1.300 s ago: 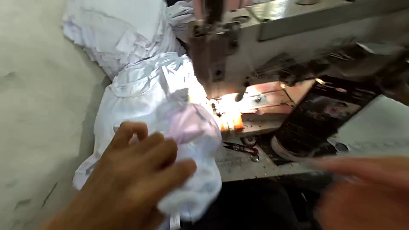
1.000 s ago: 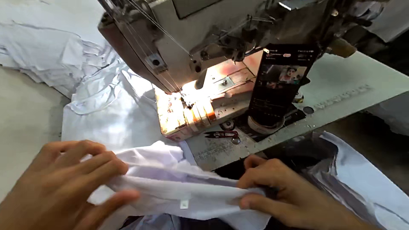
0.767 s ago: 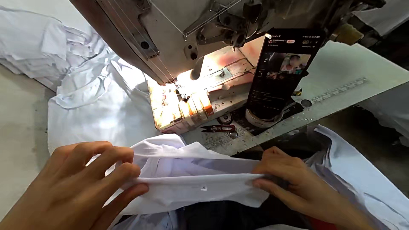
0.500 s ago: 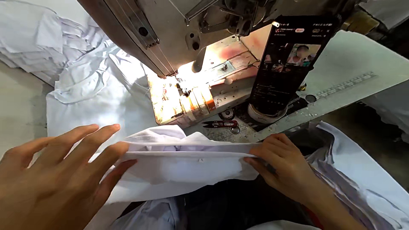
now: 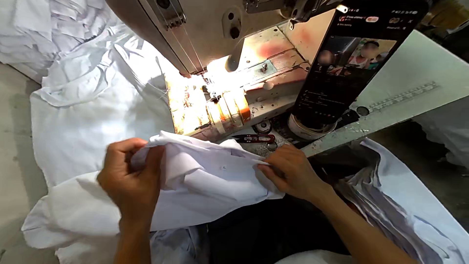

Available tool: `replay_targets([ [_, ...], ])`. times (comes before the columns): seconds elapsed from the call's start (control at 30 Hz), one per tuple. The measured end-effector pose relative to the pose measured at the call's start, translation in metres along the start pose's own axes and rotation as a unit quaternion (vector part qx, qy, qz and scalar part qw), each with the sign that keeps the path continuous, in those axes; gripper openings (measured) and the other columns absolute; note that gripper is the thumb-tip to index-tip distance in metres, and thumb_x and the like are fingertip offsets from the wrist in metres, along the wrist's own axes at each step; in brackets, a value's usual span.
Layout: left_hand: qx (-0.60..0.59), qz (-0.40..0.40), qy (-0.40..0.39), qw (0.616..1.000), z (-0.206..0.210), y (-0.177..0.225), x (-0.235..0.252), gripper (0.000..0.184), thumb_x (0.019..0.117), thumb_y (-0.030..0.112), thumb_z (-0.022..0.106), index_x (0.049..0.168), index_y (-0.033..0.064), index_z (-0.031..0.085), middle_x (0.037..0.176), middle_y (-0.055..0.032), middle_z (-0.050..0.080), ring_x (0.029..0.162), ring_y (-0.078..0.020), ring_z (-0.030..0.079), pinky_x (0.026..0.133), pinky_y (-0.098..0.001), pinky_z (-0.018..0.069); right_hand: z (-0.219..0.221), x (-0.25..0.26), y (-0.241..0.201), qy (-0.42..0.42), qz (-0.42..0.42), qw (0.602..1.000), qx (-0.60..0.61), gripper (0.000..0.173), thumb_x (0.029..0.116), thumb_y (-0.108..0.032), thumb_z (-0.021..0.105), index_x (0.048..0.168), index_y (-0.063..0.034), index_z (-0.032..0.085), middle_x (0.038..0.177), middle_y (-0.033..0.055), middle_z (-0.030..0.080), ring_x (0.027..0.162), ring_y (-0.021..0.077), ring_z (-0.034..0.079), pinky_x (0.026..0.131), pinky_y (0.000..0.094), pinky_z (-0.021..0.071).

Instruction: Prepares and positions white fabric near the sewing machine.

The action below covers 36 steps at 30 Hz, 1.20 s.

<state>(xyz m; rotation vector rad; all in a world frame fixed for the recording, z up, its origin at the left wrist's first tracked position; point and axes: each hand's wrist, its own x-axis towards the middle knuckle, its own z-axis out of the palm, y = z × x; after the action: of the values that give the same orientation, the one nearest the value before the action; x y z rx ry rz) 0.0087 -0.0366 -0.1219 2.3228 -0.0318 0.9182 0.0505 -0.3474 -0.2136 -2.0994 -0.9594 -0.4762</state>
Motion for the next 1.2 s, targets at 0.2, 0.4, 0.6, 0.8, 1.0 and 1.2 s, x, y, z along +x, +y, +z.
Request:
replay_targets([
  [0.2, 0.000, -0.121, -0.076, 0.990, 0.034, -0.034, -0.038, 0.034, 0.0997, 0.025, 0.062, 0.094, -0.0085, 0.064, 0.078, -0.0002, 0.063, 0.073, 0.0129, 0.053, 0.070, -0.0073, 0.0447, 0.029, -0.005, 0.002, 0.109, -0.029, 0.986, -0.125, 0.034, 0.0986, -0.031, 0.056, 0.071, -0.0117, 0.063, 0.058, 0.0011, 0.057, 0.056, 0.0163, 0.053, 0.061, 0.0310, 0.0412],
  [0.4, -0.027, -0.138, -0.063, 0.988, 0.033, -0.033, -0.039, 0.024, 0.0961, 0.016, 0.065, 0.091, -0.0074, 0.063, 0.073, 0.0050, 0.058, 0.069, 0.0152, 0.050, 0.066, -0.0053, 0.0426, 0.034, -0.008, 0.004, 0.145, -0.026, 0.977, -0.155, 0.036, 0.0988, -0.033, 0.056, 0.071, -0.0107, 0.062, 0.057, 0.0019, 0.052, 0.055, 0.0165, 0.049, 0.060, 0.0309, 0.0393],
  [0.6, -0.015, -0.140, -0.078, 0.987, 0.032, -0.038, -0.039, 0.020, 0.0984, 0.022, 0.066, 0.092, 0.0028, 0.067, 0.075, 0.0053, 0.063, 0.067, 0.0096, 0.055, 0.065, -0.0097, 0.0466, 0.034, -0.008, 0.005, 0.139, -0.041, 0.977, -0.156, 0.039, 0.1015, -0.032, 0.053, 0.071, -0.0086, 0.058, 0.055, 0.0041, 0.048, 0.053, 0.0193, 0.045, 0.060, 0.0329, 0.0362],
  [0.8, -0.031, -0.140, -0.071, 0.987, 0.033, -0.039, -0.039, 0.018, 0.0985, 0.023, 0.067, 0.091, 0.0062, 0.067, 0.074, 0.0084, 0.062, 0.066, 0.0105, 0.056, 0.063, -0.0084, 0.0465, 0.034, -0.007, 0.005, 0.141, -0.044, 0.976, -0.160, 0.039, 0.1015, -0.032, 0.053, 0.070, -0.0084, 0.058, 0.054, 0.0039, 0.047, 0.052, 0.0189, 0.043, 0.059, 0.0329, 0.0348],
  [1.0, -0.029, -0.135, -0.075, 0.988, 0.032, -0.039, -0.038, 0.019, 0.0990, 0.023, 0.066, 0.091, 0.0058, 0.067, 0.074, 0.0080, 0.061, 0.066, 0.0106, 0.055, 0.063, -0.0075, 0.0455, 0.034, -0.007, 0.004, 0.139, -0.041, 0.977, -0.158, 0.039, 0.1016, -0.031, 0.054, 0.071, -0.0082, 0.058, 0.055, 0.0041, 0.047, 0.053, 0.0191, 0.044, 0.060, 0.0329, 0.0342],
  [1.2, -0.033, -0.137, -0.072, 0.987, 0.033, -0.040, -0.039, 0.017, 0.0987, 0.022, 0.067, 0.091, 0.0069, 0.067, 0.074, 0.0084, 0.062, 0.067, 0.0105, 0.056, 0.063, -0.0081, 0.0463, 0.034, -0.007, 0.004, 0.138, -0.042, 0.977, -0.159, 0.039, 0.1019, -0.031, 0.053, 0.070, -0.0083, 0.058, 0.055, 0.0039, 0.046, 0.053, 0.0190, 0.043, 0.060, 0.0328, 0.0338],
])
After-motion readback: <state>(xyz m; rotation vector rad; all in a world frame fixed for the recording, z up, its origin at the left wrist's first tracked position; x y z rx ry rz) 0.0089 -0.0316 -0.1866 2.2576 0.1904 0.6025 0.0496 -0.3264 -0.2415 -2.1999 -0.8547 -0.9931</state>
